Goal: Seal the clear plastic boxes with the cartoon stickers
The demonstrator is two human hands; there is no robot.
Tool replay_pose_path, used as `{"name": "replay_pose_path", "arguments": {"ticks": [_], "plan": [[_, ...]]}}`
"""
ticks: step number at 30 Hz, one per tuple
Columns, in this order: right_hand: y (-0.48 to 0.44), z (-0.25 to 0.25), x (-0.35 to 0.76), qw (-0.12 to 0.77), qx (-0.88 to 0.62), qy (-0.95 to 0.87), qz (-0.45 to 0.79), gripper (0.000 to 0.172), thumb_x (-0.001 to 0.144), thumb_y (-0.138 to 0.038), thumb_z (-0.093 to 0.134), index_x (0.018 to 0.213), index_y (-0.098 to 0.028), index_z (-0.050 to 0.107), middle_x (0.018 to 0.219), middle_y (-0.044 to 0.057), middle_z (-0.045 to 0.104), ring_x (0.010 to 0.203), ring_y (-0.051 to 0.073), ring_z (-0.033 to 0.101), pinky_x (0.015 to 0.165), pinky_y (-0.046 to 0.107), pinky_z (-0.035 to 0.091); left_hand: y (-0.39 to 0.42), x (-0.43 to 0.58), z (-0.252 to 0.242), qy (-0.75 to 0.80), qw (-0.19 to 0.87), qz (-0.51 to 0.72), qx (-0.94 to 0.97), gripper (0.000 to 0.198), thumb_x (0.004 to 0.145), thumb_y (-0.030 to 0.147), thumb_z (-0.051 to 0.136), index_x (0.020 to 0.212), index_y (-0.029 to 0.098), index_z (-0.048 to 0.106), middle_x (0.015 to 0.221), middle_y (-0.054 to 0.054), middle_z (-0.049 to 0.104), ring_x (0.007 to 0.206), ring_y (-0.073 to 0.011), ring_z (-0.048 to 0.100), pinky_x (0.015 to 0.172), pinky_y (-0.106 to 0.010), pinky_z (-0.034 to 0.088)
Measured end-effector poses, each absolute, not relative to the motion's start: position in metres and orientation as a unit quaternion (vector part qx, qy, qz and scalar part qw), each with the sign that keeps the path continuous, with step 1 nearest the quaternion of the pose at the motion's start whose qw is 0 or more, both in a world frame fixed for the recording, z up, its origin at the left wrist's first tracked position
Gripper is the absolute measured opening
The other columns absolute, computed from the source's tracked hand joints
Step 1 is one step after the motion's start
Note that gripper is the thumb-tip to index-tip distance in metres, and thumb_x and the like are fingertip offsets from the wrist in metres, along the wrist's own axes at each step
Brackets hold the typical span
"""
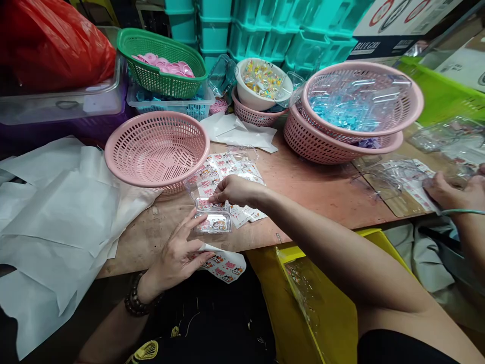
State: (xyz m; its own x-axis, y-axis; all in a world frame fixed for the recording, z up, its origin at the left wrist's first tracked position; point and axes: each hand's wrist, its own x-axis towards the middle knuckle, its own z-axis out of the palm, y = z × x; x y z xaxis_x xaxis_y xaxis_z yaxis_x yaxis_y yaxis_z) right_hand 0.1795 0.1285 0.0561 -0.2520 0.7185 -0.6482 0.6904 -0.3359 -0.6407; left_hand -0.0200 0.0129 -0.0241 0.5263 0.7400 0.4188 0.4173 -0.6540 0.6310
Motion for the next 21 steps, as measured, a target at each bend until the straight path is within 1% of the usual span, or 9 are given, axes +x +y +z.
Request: {"name": "replay_pose_path", "arguments": {"ticks": [2,5,11,14,16,19,21], "plan": [[0.13,0.057,0.18,0.009,-0.61,-0.581,0.539,0.039,0.073,-0.044,0.082,0.059,-0.018,0.057,0.052,-0.005,0.044,0.047,0.007,0.028,0.043,0.025,0.018,0.013,-0.02,-0.024,0.345,0.234,0.344,0.841,0.018,0.091,0.026,0.067,0.075,0.016,0.068,0.146,-0.016,0.051,0.146,-0.0386,0.036,0.115,-0.058,0.041],[0.131,0.058,0.18,0.004,-0.615,-0.583,0.531,0.036,0.073,-0.043,0.082,0.061,-0.017,0.06,0.051,-0.006,0.043,0.047,0.007,0.028,0.042,0.024,0.017,0.012,-0.019,-0.024,0.35,0.234,0.344,0.839,0.022,0.091,0.028,0.066,0.073,0.016,0.067,0.146,-0.017,0.052,0.145,-0.0393,0.037,0.114,-0.058,0.042],[0.132,0.061,0.177,-0.01,-0.634,-0.577,0.515,0.026,0.076,-0.032,0.081,0.064,-0.017,0.064,0.048,-0.007,0.041,0.045,0.006,0.027,0.042,0.023,0.019,0.011,-0.018,-0.024,0.349,0.234,0.346,0.839,0.023,0.091,0.026,0.066,0.071,0.015,0.066,0.145,-0.017,0.052,0.145,-0.0398,0.037,0.113,-0.057,0.043],[0.133,0.062,0.176,-0.021,-0.629,-0.592,0.505,0.027,0.08,-0.028,0.076,0.061,-0.016,0.061,0.047,-0.007,0.04,0.044,0.006,0.028,0.043,0.024,0.02,0.012,-0.017,-0.024,0.351,0.23,0.344,0.84,0.022,0.09,0.026,0.067,0.071,0.016,0.066,0.145,-0.016,0.052,0.145,-0.0393,0.037,0.113,-0.056,0.044],[0.135,0.061,0.175,-0.029,-0.623,-0.608,0.492,0.029,0.081,-0.028,0.075,0.059,-0.017,0.059,0.046,-0.007,0.04,0.044,0.006,0.029,0.043,0.025,0.021,0.012,-0.017,-0.024,0.353,0.226,0.343,0.841,0.022,0.09,0.027,0.068,0.071,0.016,0.066,0.146,-0.015,0.052,0.145,-0.0387,0.037,0.113,-0.055,0.044],[0.138,0.058,0.176,-0.043,-0.615,-0.628,0.475,0.028,0.08,-0.031,0.075,0.061,-0.017,0.061,0.049,-0.006,0.045,0.045,0.007,0.031,0.044,0.025,0.023,0.012,-0.017,-0.024,0.353,0.215,0.347,0.842,0.021,0.09,0.027,0.067,0.072,0.016,0.067,0.148,-0.015,0.049,0.145,-0.0378,0.038,0.113,-0.054,0.044],[0.139,0.056,0.177,-0.048,-0.609,-0.643,0.463,0.027,0.079,-0.032,0.076,0.062,-0.016,0.062,0.051,-0.005,0.049,0.046,0.007,0.034,0.045,0.025,0.025,0.013,-0.016,-0.024,0.354,0.208,0.355,0.84,0.018,0.09,0.026,0.067,0.075,0.016,0.069,0.153,-0.014,0.044,0.144,-0.037,0.039,0.113,-0.053,0.044]]}}
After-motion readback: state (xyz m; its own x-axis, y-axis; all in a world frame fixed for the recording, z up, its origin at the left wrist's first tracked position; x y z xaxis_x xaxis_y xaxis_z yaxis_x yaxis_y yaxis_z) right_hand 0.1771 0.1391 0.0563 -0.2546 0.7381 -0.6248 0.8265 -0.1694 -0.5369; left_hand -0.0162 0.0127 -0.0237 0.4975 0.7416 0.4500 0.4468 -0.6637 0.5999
